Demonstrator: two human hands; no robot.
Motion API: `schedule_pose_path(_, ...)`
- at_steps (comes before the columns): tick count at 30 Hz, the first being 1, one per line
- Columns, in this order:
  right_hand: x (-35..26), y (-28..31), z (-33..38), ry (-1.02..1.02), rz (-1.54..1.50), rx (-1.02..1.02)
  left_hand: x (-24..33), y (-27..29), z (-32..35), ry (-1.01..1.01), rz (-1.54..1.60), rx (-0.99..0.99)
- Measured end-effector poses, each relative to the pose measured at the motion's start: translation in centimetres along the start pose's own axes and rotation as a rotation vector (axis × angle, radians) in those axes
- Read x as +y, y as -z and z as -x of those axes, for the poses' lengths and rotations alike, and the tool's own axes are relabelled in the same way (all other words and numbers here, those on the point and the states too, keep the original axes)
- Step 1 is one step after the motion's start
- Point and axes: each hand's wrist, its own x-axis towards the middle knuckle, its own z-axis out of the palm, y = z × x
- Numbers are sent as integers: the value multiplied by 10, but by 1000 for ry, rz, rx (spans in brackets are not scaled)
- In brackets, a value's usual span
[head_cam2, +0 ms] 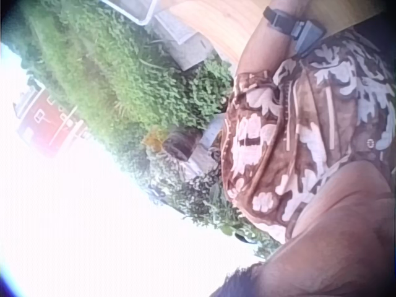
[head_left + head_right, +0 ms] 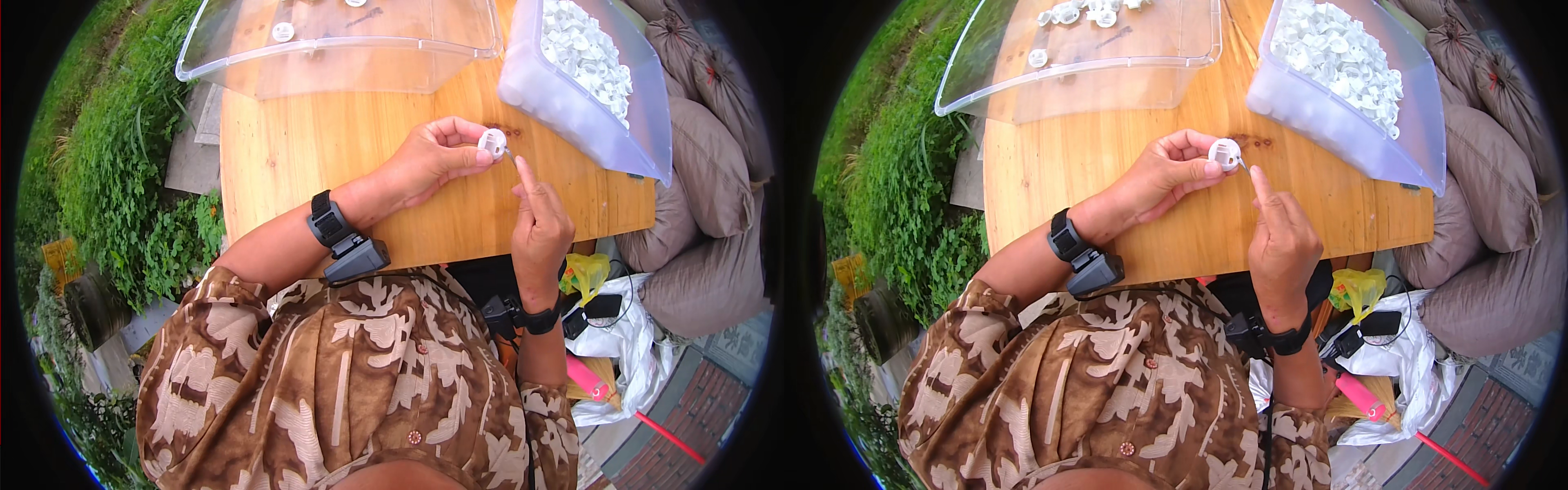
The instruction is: Using a metal pick to scrape or clean individual small white plastic components at a workbench.
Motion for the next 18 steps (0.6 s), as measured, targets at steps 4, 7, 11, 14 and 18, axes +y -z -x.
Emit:
schedule_pose_path(4, -2, 0, 1, 17, 43, -10, 0, -2, 0, -19, -36, 2)
schedule_pose_path(7, -2, -3, 2, 26, 35, -8, -2, 0, -2, -41, -74, -11)
schedule_pose_path(11, -1, -4, 5, 50, 90, -11, -4, 1, -2, -58, -123, -2)
schedule_pose_path(14, -3, -3, 5, 104, 233, -17, -6, 1, -2, -63, -135, 10)
schedule_pose_path(18, -5, -3, 7, 191, 413, -21, -6, 0, -1, -58, -185, 50)
